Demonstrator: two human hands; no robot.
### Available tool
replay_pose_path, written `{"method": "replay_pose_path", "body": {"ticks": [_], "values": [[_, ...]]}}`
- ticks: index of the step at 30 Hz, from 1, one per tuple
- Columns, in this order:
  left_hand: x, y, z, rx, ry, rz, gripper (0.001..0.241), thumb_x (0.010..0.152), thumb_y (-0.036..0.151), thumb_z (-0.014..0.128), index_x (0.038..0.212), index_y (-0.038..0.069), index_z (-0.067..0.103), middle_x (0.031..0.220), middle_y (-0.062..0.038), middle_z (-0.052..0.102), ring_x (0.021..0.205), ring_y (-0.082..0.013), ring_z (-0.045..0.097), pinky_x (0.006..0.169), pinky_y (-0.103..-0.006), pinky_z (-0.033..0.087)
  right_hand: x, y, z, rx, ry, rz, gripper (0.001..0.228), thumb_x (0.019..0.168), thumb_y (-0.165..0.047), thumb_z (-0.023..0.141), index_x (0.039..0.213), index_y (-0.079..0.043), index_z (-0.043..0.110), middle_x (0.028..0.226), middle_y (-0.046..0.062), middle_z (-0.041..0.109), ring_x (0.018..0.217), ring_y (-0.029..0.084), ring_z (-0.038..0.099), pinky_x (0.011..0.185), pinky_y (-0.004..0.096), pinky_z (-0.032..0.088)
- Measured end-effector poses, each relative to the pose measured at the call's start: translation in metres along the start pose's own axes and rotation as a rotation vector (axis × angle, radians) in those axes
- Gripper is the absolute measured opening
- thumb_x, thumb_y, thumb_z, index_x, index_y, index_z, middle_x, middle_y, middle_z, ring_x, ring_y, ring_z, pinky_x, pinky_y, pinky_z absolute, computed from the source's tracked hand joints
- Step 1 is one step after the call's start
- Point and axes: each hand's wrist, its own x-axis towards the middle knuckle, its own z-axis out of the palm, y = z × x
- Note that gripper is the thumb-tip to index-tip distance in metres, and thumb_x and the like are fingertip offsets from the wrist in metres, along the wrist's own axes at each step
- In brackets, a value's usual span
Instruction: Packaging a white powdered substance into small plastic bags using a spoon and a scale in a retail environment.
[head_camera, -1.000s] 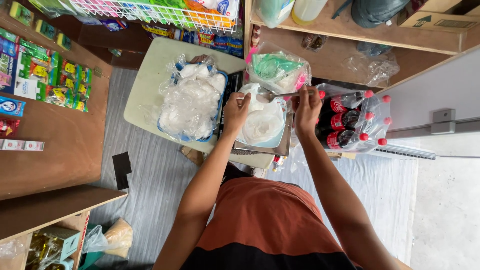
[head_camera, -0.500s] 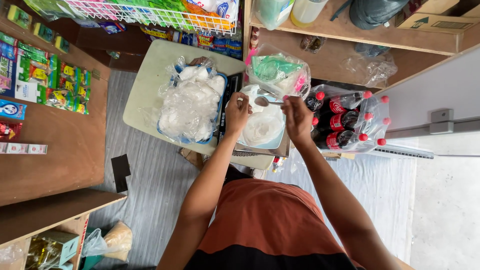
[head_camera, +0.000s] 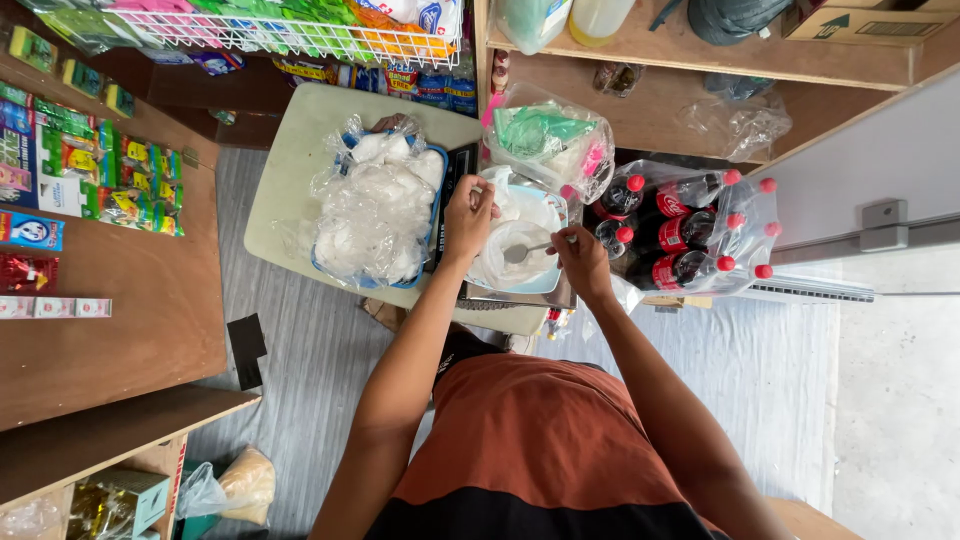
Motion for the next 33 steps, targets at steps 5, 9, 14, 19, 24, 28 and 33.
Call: {"method": "replay_pose_path", "body": {"ticks": [5, 9, 14, 19, 24, 28, 33], "values": [[-0.001, -0.011, -0.002, 0.018, -0.002, -0.008, 0.018, 0.101, 0.019, 0.065, 0.105, 0.003, 0.058, 0.071, -0.005, 0.069, 0.067, -0.0125, 0.07, 0.065, -0.0286, 0.055, -0.004, -0.015, -0.007, -0.097, 0.072, -0.013, 0.026, 0.103, -0.028, 0.063, 0.106, -0.002, 0.066, 0.082, 0.004, 0.078, 0.062, 0.008, 0.065, 0.059, 0.025, 0.051], [-0.002, -0.022, -0.004, -0.013, -0.014, -0.039, 0.019, 0.103, 0.02, 0.064, 0.105, 0.003, 0.058, 0.071, -0.005, 0.067, 0.067, -0.0126, 0.069, 0.064, -0.0288, 0.056, 0.0, -0.011, -0.005, -0.183, 0.05, -0.107, 0.025, 0.102, -0.028, 0.063, 0.108, -0.003, 0.065, 0.083, 0.006, 0.078, 0.062, 0.01, 0.067, 0.059, 0.027, 0.05], [-0.001, -0.026, -0.001, -0.048, -0.07, 0.028, 0.02, 0.106, 0.023, 0.059, 0.109, 0.004, 0.054, 0.075, -0.004, 0.066, 0.068, -0.0114, 0.068, 0.065, -0.0284, 0.058, 0.01, 0.028, 0.003, -0.156, -0.1, -0.011, 0.026, 0.098, -0.028, 0.07, 0.11, -0.005, 0.069, 0.085, 0.011, 0.077, 0.067, 0.015, 0.068, 0.063, 0.031, 0.053], [-0.001, -0.002, -0.001, -0.058, -0.109, 0.065, 0.02, 0.107, 0.023, 0.057, 0.111, 0.004, 0.054, 0.078, -0.002, 0.062, 0.07, -0.0106, 0.066, 0.066, -0.0283, 0.058, 0.011, 0.036, -0.002, -0.368, -0.025, -0.218, 0.031, 0.092, -0.027, 0.076, 0.111, -0.005, 0.069, 0.101, 0.014, 0.071, 0.067, 0.024, 0.065, 0.066, 0.037, 0.053], [0.007, 0.013, -0.002, -0.167, -0.173, 0.112, 0.017, 0.109, 0.021, 0.058, 0.113, 0.004, 0.054, 0.076, 0.0, 0.057, 0.07, -0.0082, 0.063, 0.067, -0.0273, 0.058, 0.011, -0.012, -0.009, -0.666, 0.332, -0.579, 0.027, 0.088, -0.026, 0.078, 0.107, -0.008, 0.072, 0.106, 0.012, 0.071, 0.093, 0.033, 0.065, 0.08, 0.045, 0.052], [0.009, 0.038, 0.0, -0.241, -0.208, 0.107, 0.016, 0.108, 0.019, 0.057, 0.113, 0.005, 0.053, 0.078, 0.0, 0.058, 0.071, -0.0071, 0.063, 0.068, -0.0264, 0.059, 0.028, -0.037, -0.008, -0.493, 0.271, -0.631, 0.021, 0.102, -0.027, 0.072, 0.115, -0.01, 0.069, 0.113, 0.006, 0.072, 0.105, 0.026, 0.068, 0.092, 0.043, 0.054], [0.005, 0.071, 0.004, -0.328, -0.307, 0.154, 0.014, 0.109, 0.016, 0.056, 0.114, 0.004, 0.054, 0.086, -0.001, 0.058, 0.079, -0.0066, 0.062, 0.074, -0.0273, 0.061, 0.043, -0.102, -0.007, 0.211, -0.105, -0.013, 0.039, 0.103, -0.036, 0.06, 0.124, -0.004, 0.064, 0.098, -0.001, 0.071, 0.085, 0.008, 0.066, 0.062, 0.024, 0.053]]}}
